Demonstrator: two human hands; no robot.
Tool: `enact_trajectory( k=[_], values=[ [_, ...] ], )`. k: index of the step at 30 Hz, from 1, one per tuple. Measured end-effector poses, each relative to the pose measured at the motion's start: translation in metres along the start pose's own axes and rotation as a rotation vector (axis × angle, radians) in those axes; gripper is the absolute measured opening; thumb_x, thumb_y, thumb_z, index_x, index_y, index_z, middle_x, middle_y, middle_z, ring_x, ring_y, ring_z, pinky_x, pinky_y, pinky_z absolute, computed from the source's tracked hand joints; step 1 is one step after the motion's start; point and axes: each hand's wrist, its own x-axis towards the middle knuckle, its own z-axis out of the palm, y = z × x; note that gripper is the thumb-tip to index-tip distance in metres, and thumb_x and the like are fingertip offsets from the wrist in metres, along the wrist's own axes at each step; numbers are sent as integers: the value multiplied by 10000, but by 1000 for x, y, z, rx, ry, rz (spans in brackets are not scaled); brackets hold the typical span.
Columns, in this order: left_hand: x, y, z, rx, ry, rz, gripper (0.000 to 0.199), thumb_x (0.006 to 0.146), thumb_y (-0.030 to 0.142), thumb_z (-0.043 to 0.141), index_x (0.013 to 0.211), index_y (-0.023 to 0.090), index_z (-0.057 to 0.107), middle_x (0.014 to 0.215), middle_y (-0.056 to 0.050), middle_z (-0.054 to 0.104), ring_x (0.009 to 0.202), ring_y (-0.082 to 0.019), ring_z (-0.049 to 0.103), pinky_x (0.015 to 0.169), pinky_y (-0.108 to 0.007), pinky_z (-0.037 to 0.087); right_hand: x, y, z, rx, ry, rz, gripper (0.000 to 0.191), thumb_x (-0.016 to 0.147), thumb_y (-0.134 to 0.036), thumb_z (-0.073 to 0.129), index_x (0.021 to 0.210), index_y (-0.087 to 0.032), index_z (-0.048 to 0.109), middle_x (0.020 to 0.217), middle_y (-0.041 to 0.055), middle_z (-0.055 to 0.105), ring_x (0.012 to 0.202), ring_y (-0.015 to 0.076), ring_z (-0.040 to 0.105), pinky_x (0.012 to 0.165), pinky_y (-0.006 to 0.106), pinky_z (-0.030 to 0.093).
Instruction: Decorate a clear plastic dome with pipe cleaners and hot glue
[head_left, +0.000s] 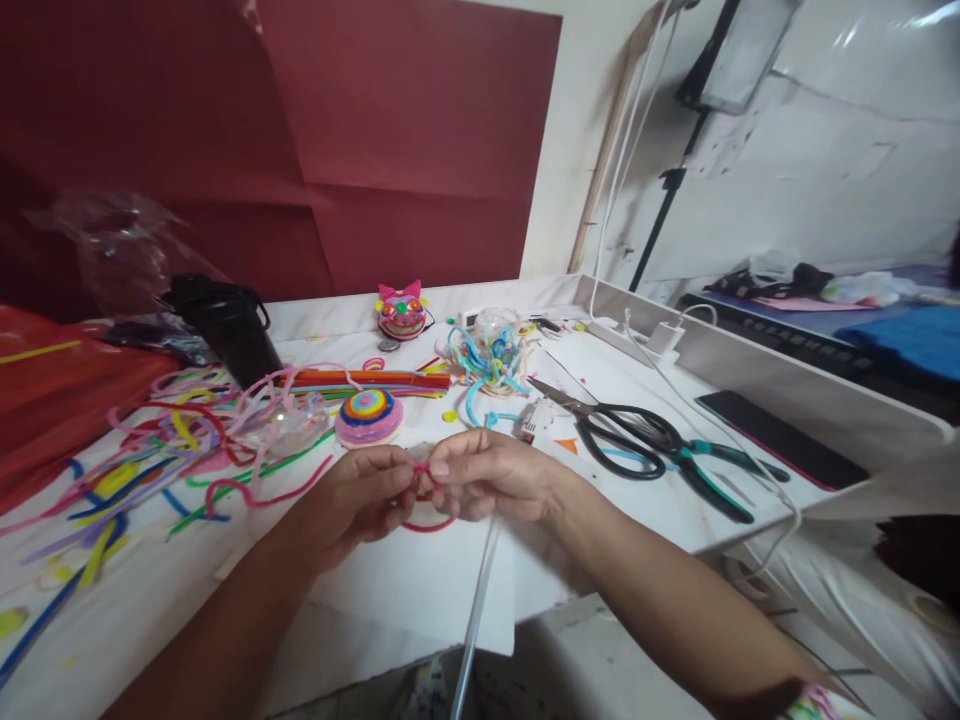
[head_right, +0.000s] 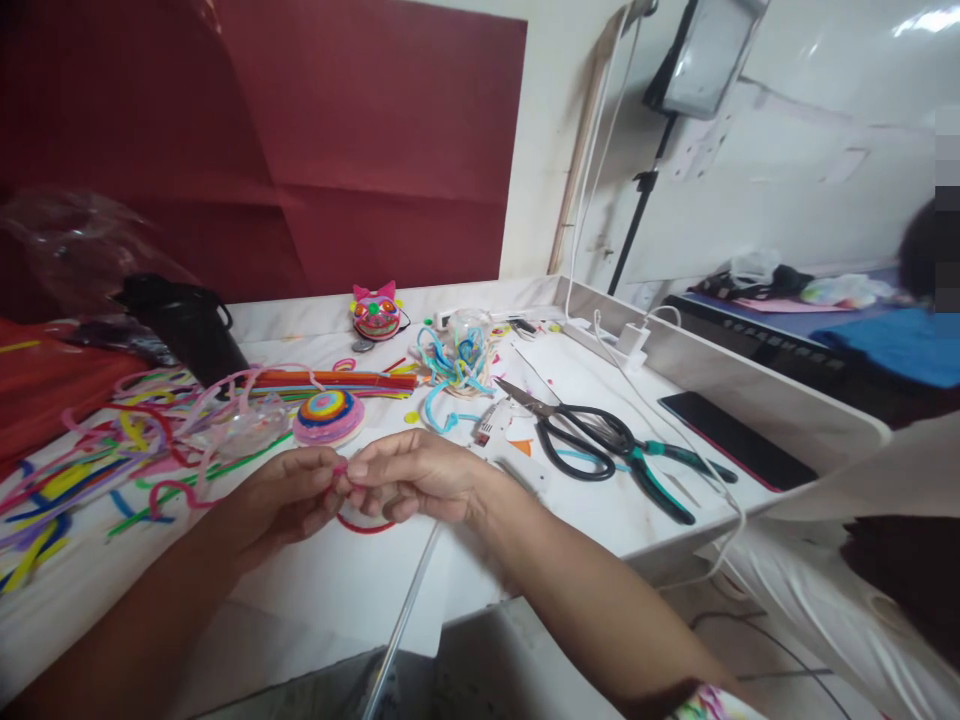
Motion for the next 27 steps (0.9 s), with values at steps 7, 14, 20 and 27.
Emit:
enact_trajectory(
  k=[7, 14, 20, 27],
  values=[
    [-5, -5, 1, -36, -190, -6, 388, 574, 456, 848, 650, 166, 601, 509, 26, 556, 394, -40, 391, 352, -149, 197, -4, 14, 10, 74, -72, -26, 295, 606, -285, 866, 704, -108, 651, 575, 27, 652, 434, 54, 530, 314, 109, 167],
    [-8, -3, 3, 46, -234, 11, 431, 585, 493, 828, 627, 173, 542, 441, 59, 486, 336, -25, 281, 320, -159, 130, -3, 19, 8, 68, -67, -61, 247, 569, -217, 863, 691, -103, 681, 533, 17, 629, 385, 42, 469, 315, 128, 142],
    [-6, -5, 0, 37, -290, 13, 404, 621, 459, 822, 649, 165, 545, 437, 59, 499, 332, -28, 324, 321, -147, 173, -1, 19, 7, 70, -71, -43, 221, 564, -187, 852, 685, -92, 694, 496, 1, 597, 369, 41, 448, 319, 137, 173],
    [-4, -3, 6, -38, -215, -3, 425, 606, 487, 825, 653, 151, 570, 482, 47, 508, 372, -26, 344, 342, -145, 170, -3, 18, 1, 105, -30, -49, 227, 603, -227, 854, 674, -94, 685, 531, 16, 622, 370, 24, 440, 315, 107, 182]
  ],
)
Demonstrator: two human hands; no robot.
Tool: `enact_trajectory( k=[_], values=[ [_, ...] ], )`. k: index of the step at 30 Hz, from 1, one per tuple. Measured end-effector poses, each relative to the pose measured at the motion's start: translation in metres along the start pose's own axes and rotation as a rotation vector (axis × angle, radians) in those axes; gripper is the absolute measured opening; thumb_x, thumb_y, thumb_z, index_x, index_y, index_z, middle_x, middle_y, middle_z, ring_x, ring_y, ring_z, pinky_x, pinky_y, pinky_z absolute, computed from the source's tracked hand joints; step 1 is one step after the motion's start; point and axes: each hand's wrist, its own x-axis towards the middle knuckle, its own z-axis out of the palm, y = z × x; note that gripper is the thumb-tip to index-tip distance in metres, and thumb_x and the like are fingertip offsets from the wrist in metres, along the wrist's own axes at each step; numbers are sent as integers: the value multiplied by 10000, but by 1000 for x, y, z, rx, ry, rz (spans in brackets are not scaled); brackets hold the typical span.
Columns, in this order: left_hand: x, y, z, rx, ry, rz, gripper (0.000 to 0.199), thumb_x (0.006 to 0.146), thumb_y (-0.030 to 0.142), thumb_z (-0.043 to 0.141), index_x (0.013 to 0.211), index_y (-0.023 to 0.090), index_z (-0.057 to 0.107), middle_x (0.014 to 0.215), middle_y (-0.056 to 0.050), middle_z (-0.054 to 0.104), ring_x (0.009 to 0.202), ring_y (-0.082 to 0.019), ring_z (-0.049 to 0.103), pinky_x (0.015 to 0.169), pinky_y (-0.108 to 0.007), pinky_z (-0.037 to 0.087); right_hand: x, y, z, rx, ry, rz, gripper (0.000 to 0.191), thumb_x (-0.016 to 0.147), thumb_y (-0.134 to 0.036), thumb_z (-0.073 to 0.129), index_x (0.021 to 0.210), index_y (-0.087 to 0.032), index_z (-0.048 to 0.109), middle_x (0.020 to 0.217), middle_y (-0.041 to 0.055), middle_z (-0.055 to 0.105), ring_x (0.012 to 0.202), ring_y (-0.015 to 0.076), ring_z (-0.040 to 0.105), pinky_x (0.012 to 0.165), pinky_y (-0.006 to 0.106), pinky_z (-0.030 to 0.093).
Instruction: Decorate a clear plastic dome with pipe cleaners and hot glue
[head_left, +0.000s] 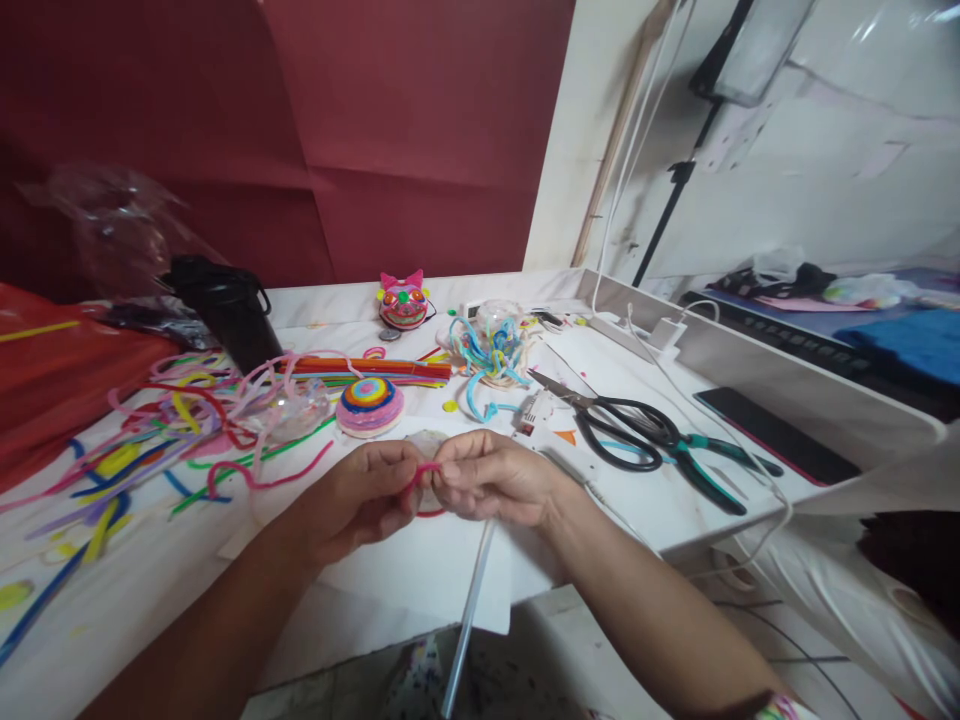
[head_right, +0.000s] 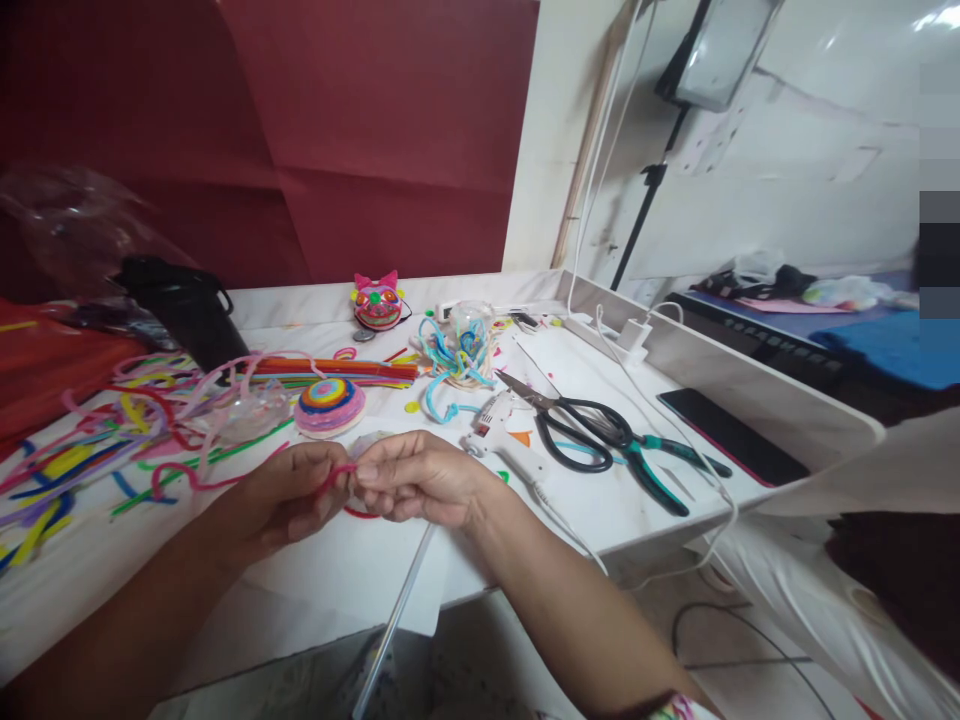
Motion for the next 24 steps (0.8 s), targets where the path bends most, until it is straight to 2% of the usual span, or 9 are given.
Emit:
enact_trajectory(
  k=[4, 11, 20, 24],
  values=[
    [-1, 1, 2, -9, -3, 9, 429, 592, 487, 832, 617, 147, 571, 480, 38, 510, 367, -25, 340, 341, -157, 158, -1, 0, 0, 10, 19, 11, 239, 607, -236, 862, 690, -96, 687, 557, 16, 637, 403, 35, 493, 308, 95, 200],
    [0, -4, -5, 1, -62, -14, 399, 630, 499, 812, 716, 143, 655, 622, -23, 635, 379, -24, 351, 329, -175, 140, -2, 0, 2, 0, 65, -11, 234, 595, -228, 867, 693, -100, 697, 558, 20, 654, 413, 37, 518, 305, 87, 219],
    [1, -6, -6, 37, -76, -30, 413, 599, 478, 842, 707, 142, 629, 523, 14, 583, 371, -21, 360, 334, -150, 144, -2, 2, 3, -4, 31, 10, 273, 559, -238, 880, 693, -100, 687, 572, 29, 668, 439, 62, 561, 333, 101, 263],
    [0, -6, -5, 55, -69, -22, 425, 587, 480, 847, 701, 141, 618, 516, 19, 568, 388, -23, 372, 353, -145, 167, 0, 5, 4, -13, 14, -6, 269, 556, -240, 876, 675, -100, 680, 545, 23, 653, 396, 43, 503, 331, 111, 236]
  ],
)
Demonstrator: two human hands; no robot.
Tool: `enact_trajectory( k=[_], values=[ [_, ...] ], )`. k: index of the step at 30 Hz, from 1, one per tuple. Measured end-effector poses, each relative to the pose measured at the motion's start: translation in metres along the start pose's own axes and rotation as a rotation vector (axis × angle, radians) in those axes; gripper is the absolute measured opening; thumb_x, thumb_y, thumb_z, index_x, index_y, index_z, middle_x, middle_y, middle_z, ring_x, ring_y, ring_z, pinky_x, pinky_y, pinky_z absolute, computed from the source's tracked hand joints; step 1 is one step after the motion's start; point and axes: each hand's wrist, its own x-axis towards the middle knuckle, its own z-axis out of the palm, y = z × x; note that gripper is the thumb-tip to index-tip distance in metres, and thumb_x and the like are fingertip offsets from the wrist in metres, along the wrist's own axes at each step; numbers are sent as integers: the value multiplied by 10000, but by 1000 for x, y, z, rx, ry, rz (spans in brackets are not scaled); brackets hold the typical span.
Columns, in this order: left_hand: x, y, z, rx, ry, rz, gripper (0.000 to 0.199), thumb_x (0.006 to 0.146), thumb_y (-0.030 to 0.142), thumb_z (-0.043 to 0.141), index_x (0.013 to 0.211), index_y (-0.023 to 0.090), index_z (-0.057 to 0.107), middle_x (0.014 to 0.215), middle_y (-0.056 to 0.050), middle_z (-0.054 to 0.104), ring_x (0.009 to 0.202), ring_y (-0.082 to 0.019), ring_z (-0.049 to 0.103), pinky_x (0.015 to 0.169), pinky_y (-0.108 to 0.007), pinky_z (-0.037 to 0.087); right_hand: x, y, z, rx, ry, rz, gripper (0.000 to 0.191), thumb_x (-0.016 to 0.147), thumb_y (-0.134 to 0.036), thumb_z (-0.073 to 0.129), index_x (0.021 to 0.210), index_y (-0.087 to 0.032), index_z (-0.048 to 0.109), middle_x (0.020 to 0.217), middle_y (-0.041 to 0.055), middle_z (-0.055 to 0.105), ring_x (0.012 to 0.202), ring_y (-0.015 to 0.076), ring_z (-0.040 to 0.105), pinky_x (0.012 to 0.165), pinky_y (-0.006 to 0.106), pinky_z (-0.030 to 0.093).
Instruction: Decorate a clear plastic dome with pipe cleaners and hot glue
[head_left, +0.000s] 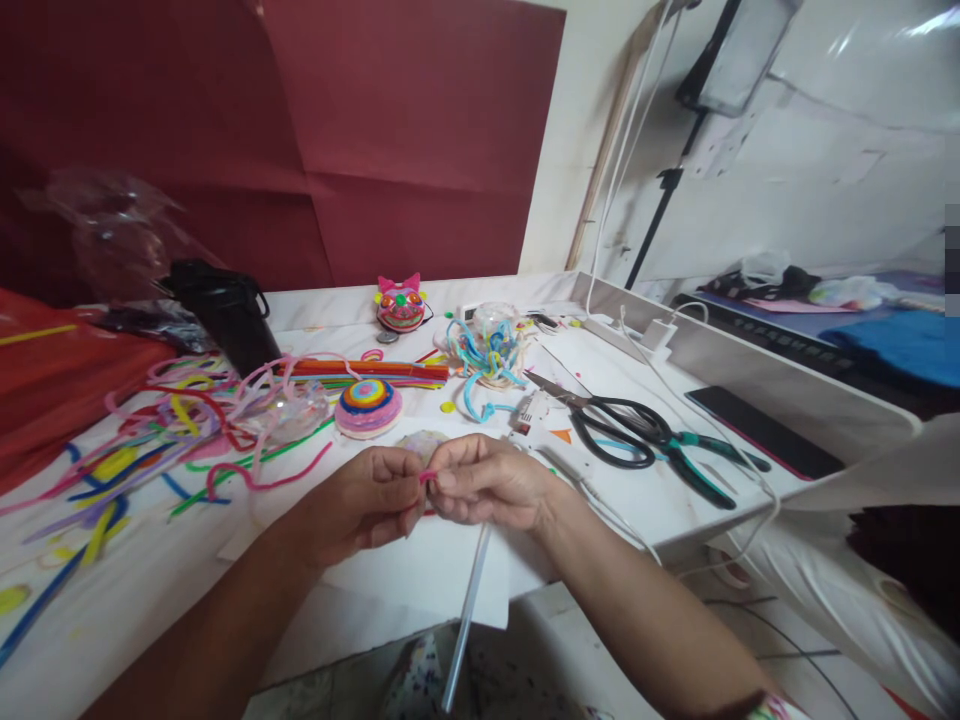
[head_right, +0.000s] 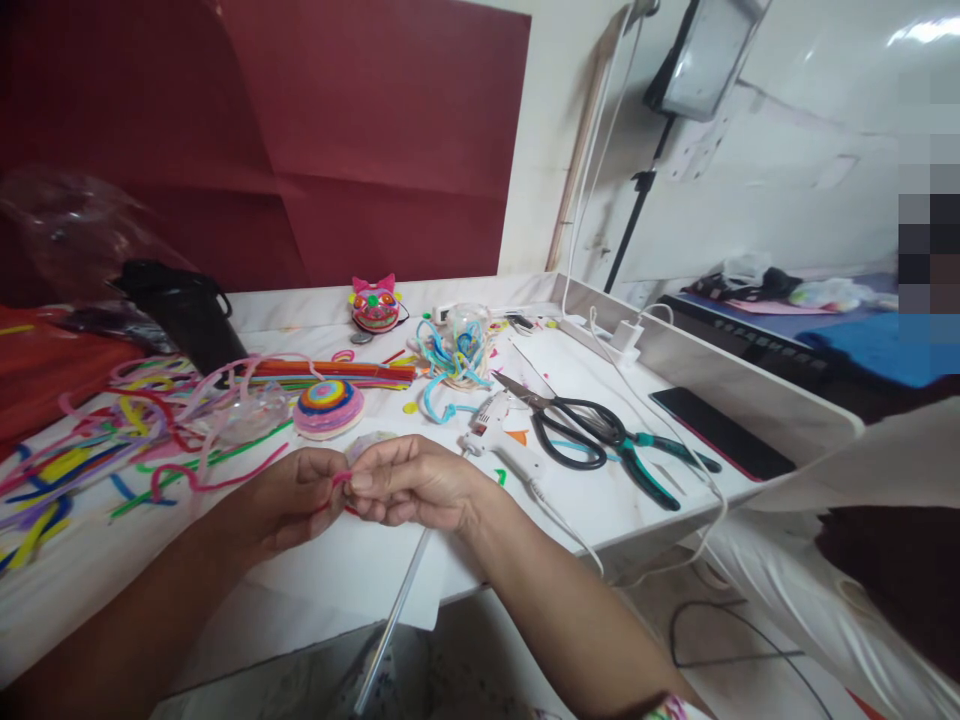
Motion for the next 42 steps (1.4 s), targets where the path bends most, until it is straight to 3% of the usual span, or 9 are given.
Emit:
enact_trajectory(
  k=[7, 17, 23, 29, 35, 42],
  values=[
    [-1, 2, 1, 21, -47, 8, 422, 605, 476, 831, 673, 157, 563, 472, 49, 513, 353, -19, 307, 335, -154, 142, 3, 4, 2, -10, 8, -15, 277, 558, -260, 873, 667, -103, 673, 511, 12, 637, 365, 31, 455, 333, 119, 221],
    [1, 10, 3, 52, 23, 121, 412, 664, 505, 785, 642, 145, 585, 438, 76, 400, 360, -8, 183, 350, -200, 53, -6, -16, 3, -151, 78, -46, 316, 637, -344, 849, 794, -126, 684, 686, 29, 705, 522, 99, 639, 323, 123, 269],
    [3, 5, -6, 60, 103, 113, 428, 642, 506, 803, 683, 144, 578, 508, 45, 480, 394, -19, 271, 384, -188, 109, -1, -30, 12, -376, 227, -79, 368, 544, -375, 890, 707, -120, 681, 575, -13, 632, 456, 61, 542, 334, 131, 289],
    [0, 8, -5, 77, 226, 117, 444, 609, 487, 831, 683, 145, 558, 554, 21, 538, 423, -28, 357, 415, -176, 159, 1, -36, 17, -567, 224, -137, 344, 601, -399, 848, 710, -119, 679, 566, -29, 598, 474, 53, 498, 376, 148, 306],
    [3, 6, -9, 172, 245, 197, 432, 642, 506, 802, 729, 143, 585, 572, 6, 583, 407, -37, 377, 396, -179, 168, 2, -38, 15, -604, 225, -137, 322, 616, -386, 824, 718, -116, 682, 533, -31, 586, 445, 52, 465, 376, 163, 288],
    [9, 9, -8, 305, 347, 311, 321, 667, 420, 781, 752, 147, 636, 627, 1, 626, 489, -71, 484, 452, -187, 319, 2, -50, 8, -749, 218, -167, 261, 621, -333, 790, 725, -123, 675, 549, -39, 576, 479, 64, 485, 394, 163, 323]
  ],
)
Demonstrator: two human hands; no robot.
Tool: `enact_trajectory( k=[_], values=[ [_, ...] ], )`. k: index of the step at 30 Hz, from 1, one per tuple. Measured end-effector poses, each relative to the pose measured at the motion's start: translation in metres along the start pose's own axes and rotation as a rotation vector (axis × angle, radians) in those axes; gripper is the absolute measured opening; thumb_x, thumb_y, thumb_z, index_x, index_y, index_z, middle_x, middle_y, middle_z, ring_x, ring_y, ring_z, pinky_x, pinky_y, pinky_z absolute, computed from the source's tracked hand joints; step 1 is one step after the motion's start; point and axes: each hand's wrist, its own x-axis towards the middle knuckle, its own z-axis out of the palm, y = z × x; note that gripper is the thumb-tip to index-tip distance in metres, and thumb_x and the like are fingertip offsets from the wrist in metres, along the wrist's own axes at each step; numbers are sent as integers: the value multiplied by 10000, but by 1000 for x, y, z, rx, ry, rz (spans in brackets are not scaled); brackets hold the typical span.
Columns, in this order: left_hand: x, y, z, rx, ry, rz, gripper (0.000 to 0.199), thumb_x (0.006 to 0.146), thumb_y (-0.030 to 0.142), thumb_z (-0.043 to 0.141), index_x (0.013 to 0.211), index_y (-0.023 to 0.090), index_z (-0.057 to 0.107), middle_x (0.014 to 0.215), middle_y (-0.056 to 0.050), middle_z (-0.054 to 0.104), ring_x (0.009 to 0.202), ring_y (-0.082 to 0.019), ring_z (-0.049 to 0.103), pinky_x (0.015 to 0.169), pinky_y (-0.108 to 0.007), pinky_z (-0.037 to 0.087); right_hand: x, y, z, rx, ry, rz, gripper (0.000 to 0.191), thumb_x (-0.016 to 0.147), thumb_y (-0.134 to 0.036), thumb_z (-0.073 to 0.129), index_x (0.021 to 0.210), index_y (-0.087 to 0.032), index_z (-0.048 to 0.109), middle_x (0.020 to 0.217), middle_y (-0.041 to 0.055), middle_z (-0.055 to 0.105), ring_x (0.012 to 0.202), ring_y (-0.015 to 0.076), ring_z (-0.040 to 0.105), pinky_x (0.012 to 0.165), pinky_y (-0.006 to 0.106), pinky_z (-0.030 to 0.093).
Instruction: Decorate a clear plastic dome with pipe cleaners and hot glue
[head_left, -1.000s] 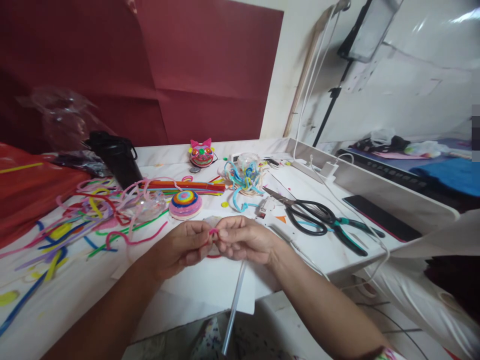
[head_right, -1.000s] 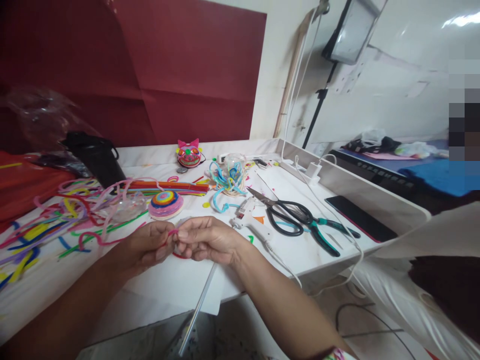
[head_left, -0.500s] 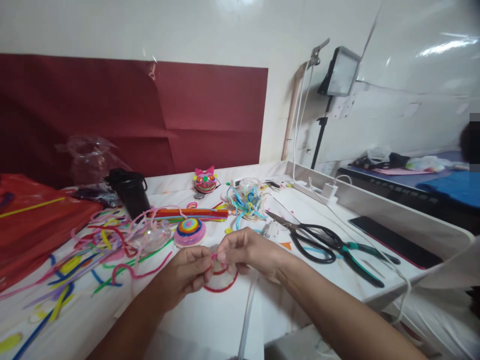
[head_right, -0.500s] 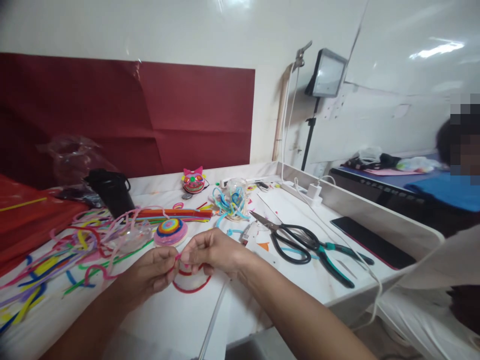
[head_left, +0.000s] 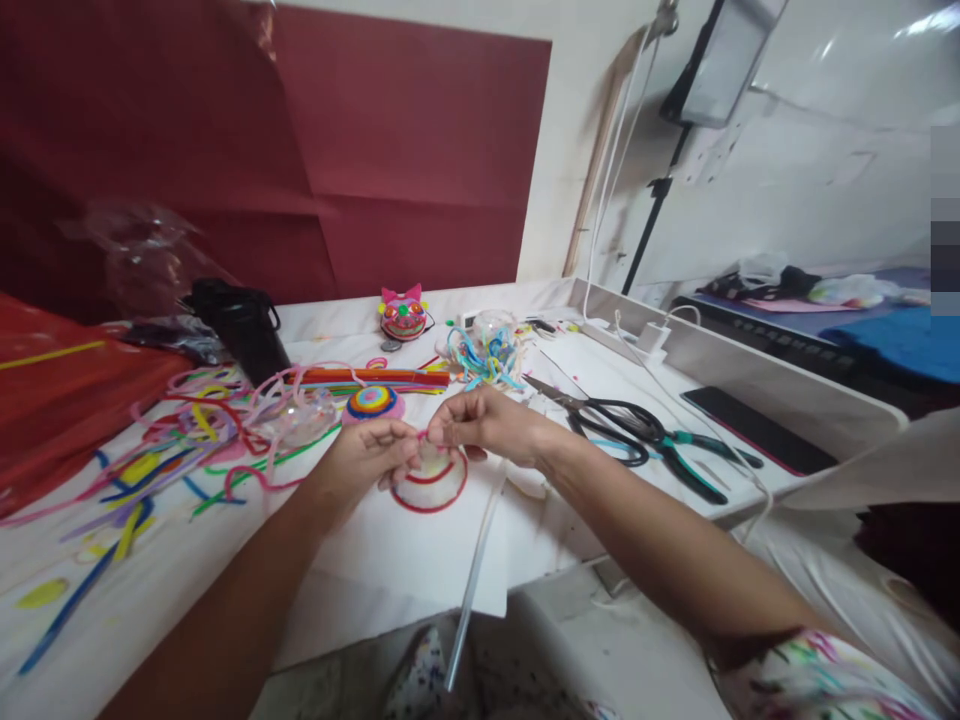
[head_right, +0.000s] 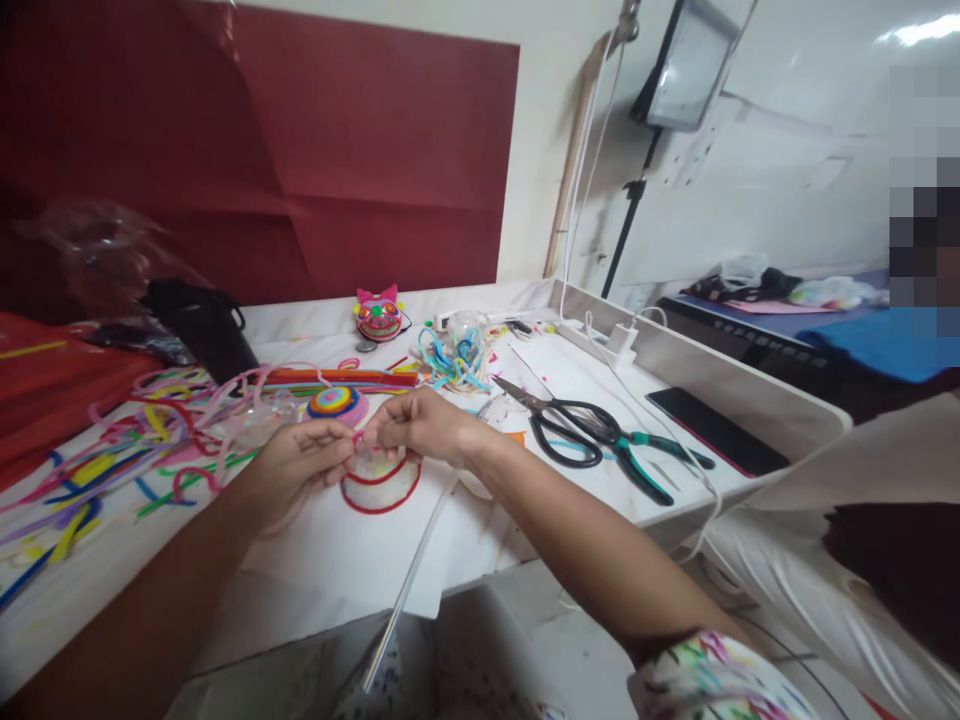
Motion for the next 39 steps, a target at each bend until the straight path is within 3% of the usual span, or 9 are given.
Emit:
enact_trajectory(
  k=[5, 11, 16, 20, 26, 34, 39],
  values=[
    [0, 2, 3, 53, -11, -29, 277, 663, 363, 761, 796, 156, 634, 592, 8, 621, 482, -88, 499, 432, -190, 319, -1, 1, -6, -108, 13, 33, 197, 629, -279, 750, 709, -123, 661, 529, -48, 558, 471, 61, 472, 393, 158, 310],
    [-4, -4, 5, 350, -46, -94, 181, 697, 335, 680, 731, 168, 620, 533, 15, 609, 421, -94, 477, 383, -187, 277, -1, 23, 0, -195, 39, 56, 46, 670, -119, 622, 689, -114, 663, 538, -41, 594, 475, 63, 508, 452, 169, 370],
    [-1, -13, -1, 581, 20, 14, 155, 682, 317, 658, 719, 167, 672, 514, 47, 533, 450, -82, 419, 423, -186, 258, 7, 39, 2, -307, 61, 6, 59, 688, -89, 621, 680, -118, 672, 551, -34, 614, 484, 79, 539, 515, 198, 430],
    [1, -16, 1, 520, 32, 5, 209, 647, 361, 679, 699, 158, 679, 593, 22, 569, 532, -106, 453, 472, -196, 292, 7, 39, 3, -374, 88, -11, 73, 711, -75, 620, 683, -114, 675, 564, -23, 623, 484, 77, 539, 511, 187, 419],
    [-1, -15, 4, 460, 59, -56, 230, 622, 382, 680, 672, 158, 672, 513, 51, 508, 483, -92, 387, 470, -207, 262, 5, 32, 6, -404, 94, 16, 90, 729, -61, 617, 693, -105, 686, 558, -26, 608, 477, 71, 519, 514, 184, 414],
    [-3, -23, 4, 559, 110, 10, 149, 638, 309, 653, 657, 163, 680, 561, 33, 574, 545, -120, 466, 518, -222, 327, 1, 20, 13, -680, 152, 12, 112, 737, -39, 633, 745, -94, 730, 625, 4, 640, 564, 86, 531, 558, 192, 376],
    [-4, -21, 6, 571, 126, -6, 166, 631, 326, 636, 646, 164, 668, 554, 30, 575, 545, -128, 481, 522, -229, 336, -2, 23, 13, -700, 178, 10, 112, 769, -71, 630, 775, -112, 734, 604, -11, 625, 548, 83, 517, 566, 199, 361]
  ],
)
